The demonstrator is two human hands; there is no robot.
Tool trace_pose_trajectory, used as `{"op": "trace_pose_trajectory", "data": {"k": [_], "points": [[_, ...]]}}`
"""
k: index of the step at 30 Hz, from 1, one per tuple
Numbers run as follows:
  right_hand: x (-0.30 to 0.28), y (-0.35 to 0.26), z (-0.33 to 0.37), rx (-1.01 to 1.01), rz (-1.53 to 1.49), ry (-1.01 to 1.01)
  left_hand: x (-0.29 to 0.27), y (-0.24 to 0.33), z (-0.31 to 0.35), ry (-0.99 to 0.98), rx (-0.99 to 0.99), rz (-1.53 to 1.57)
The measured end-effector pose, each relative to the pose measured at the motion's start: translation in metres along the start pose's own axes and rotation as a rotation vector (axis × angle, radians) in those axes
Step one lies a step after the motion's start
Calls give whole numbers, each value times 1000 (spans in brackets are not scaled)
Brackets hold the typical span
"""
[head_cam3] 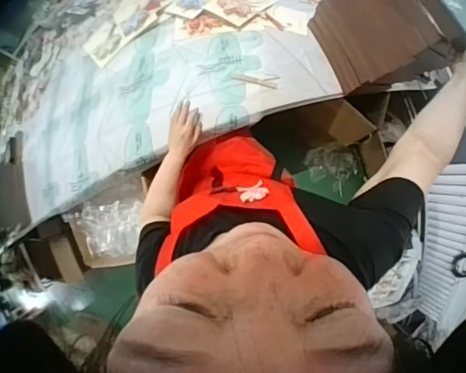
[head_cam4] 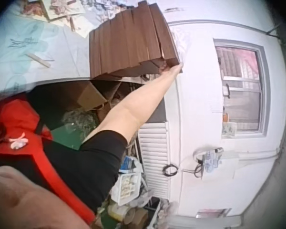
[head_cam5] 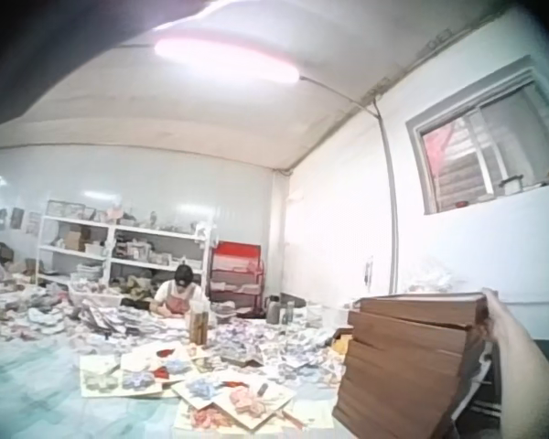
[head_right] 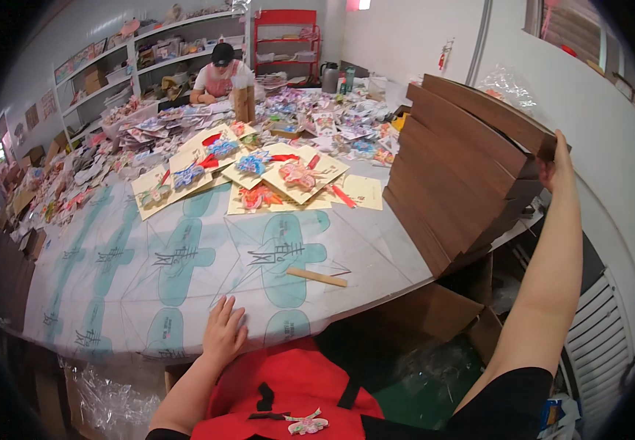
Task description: The person assembles decorative frames by placing a backing board and a paper insert into a wooden frame, then closing the frame. The person repeats this process for multiple frames, handling the components one at a time and stacking the finished frames on the table.
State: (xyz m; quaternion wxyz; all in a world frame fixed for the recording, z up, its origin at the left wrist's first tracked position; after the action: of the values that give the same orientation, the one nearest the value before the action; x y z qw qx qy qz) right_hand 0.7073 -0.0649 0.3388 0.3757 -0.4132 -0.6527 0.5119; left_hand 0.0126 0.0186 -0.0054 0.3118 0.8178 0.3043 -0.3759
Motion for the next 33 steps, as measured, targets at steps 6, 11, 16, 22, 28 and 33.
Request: {"op": "trace_pose_trajectory", "data": {"k": [6, 11, 16, 22, 28, 33], "points": [[-7, 12, 24, -85, 340, 8, 0, -3, 4, 4, 2, -3], [-21, 42, 42, -385, -5, 218, -8, -10, 15, 45, -115, 271], [58, 103, 190, -612, -140, 19, -49, -50, 64, 216, -331, 250], [193, 269, 338, -428, 168, -651, -89, -106, 67, 273, -404, 131], [276, 280, 386, -408, 248, -870, -91, -154, 58, 185, -477, 34], [357, 270, 387, -565, 288, -963, -78, -191, 2, 62, -403, -29]]}}
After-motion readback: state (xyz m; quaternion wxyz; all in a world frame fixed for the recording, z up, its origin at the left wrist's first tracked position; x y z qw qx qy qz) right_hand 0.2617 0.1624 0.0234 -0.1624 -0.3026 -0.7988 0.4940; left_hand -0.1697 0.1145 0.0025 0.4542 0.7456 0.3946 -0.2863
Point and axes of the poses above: each hand's wrist, its own z-axis away from the middle knuckle, its own x-axis out of the palm, y = z × x, the point moved 5 cm from there along -z, towards the middle knuckle, and after that the axes turned 6 degrees about -x, right-handed, at the moved point
